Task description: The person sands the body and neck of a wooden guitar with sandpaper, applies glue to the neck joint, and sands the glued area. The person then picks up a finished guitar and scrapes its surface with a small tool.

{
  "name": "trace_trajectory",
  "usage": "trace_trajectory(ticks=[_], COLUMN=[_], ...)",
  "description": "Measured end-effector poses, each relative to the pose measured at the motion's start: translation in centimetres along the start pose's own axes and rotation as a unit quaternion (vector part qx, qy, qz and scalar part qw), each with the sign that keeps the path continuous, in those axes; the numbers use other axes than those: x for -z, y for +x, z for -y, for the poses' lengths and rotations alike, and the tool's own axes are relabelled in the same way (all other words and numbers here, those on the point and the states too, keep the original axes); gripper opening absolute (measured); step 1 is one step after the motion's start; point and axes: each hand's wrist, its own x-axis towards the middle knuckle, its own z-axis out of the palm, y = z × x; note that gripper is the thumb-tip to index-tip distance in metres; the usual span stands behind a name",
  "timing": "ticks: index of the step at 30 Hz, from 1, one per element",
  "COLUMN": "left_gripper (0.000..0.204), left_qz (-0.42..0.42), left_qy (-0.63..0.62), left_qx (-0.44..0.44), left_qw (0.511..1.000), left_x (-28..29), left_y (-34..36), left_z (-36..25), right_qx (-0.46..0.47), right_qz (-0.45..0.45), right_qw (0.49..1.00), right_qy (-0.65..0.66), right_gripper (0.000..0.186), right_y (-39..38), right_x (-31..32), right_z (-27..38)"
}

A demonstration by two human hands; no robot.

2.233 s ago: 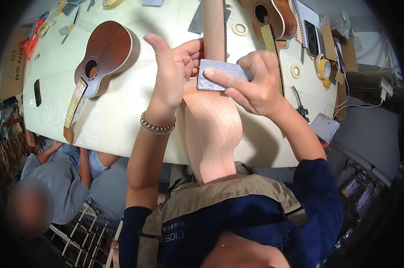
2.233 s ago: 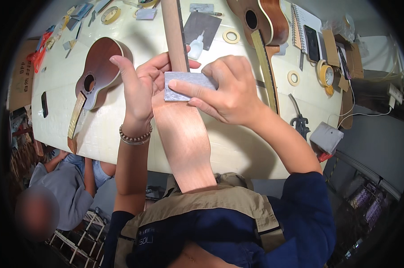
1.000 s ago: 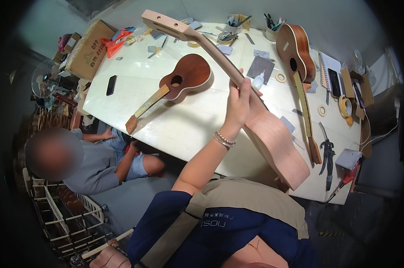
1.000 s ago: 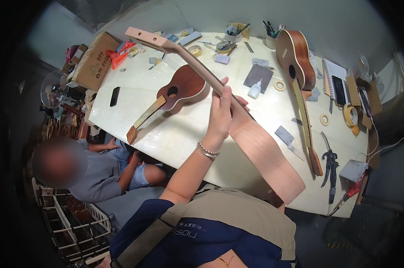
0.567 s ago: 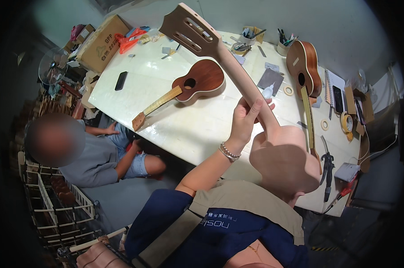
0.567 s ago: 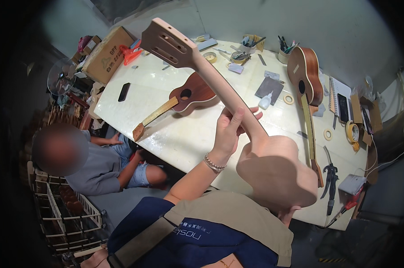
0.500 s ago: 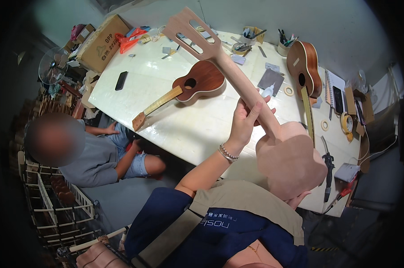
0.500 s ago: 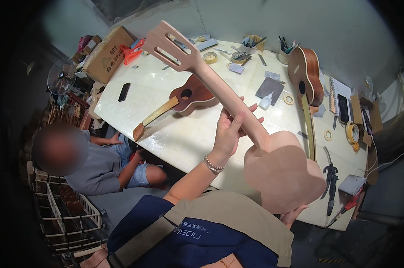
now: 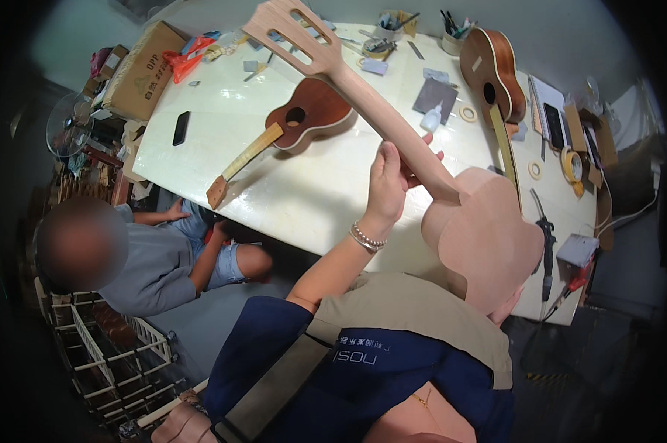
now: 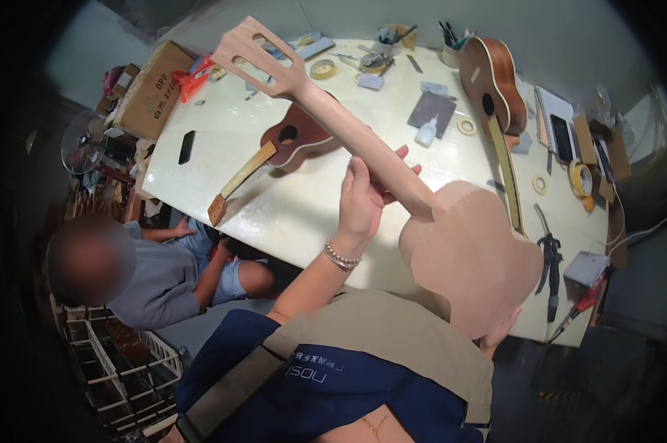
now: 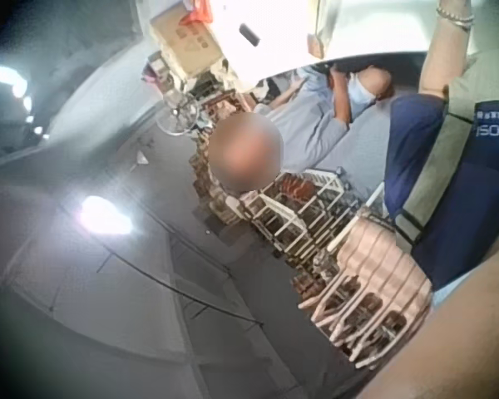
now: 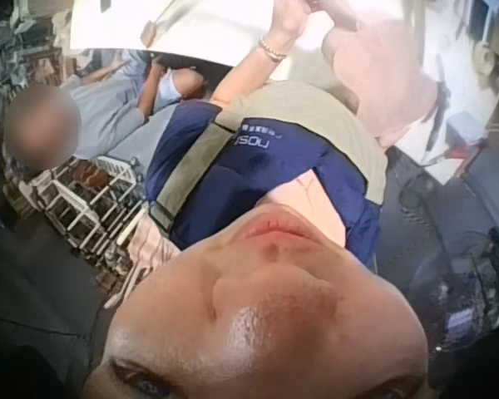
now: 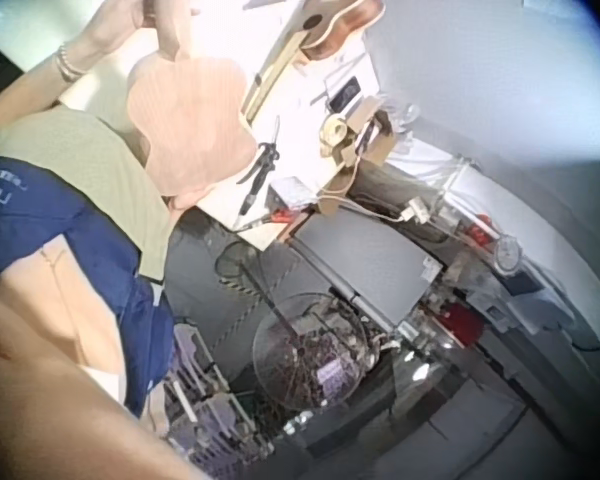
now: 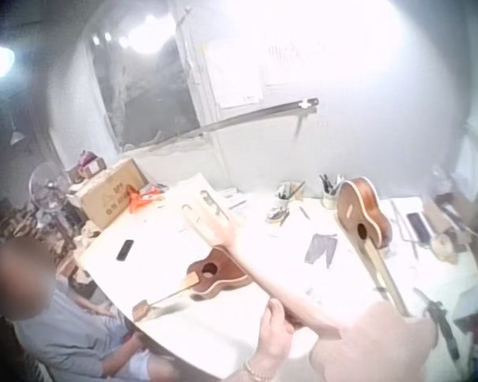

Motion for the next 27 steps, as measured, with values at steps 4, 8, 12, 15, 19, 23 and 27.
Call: trace_trajectory(ticks=[4, 8, 12, 15, 19, 23, 27], left_gripper=[0.058, 0.071, 0.058, 0.054, 0.053, 0.05, 0.046], left_qz=[-0.015, -0.015, 0.01, -0.001, -0.015, -0.009, 0.04], left_qy=[0.011, -0.089, -0.14, -0.135, -0.126, -0.135, -0.119], left_qx=[-0.003, 0.001, 0.018, 0.026, 0.033, 0.028, 0.033], left_qw=[1.0, 0.996, 0.99, 0.991, 0.991, 0.99, 0.991], left_x=[0.3, 1.6, 2.1, 2.3, 2.4, 2.5, 1.5], left_y=[-0.3, 0.3, 0.6, 0.6, 0.1, -0.4, -0.2], left_z=[-0.4, -0.2, -0.5, -0.4, -0.4, -0.7, 0.1], right_qx=[0.002, 0.012, 0.015, 0.015, 0.01, 0.004, 0.017], right_qz=[-0.003, -0.013, -0.016, -0.014, -0.005, 0.009, 0.013], right_qw=[1.0, 1.0, 0.999, 0.999, 0.998, 0.998, 0.997], right_qy=[0.01, 0.015, 0.031, 0.044, 0.057, 0.059, 0.075], right_gripper=[0.061, 0.063, 0.064, 0.066, 0.068, 0.069, 0.071], right_y=[-0.7, -1.5, -1.6, -1.6, -1.4, -0.5, -0.5], right_x=[-0.1, -0.6, -0.6, -0.9, -1.1, -1.7, -1.2], right_z=[-0.2, -0.1, -0.8, -1.1, -1.4, -1.3, -1.8])
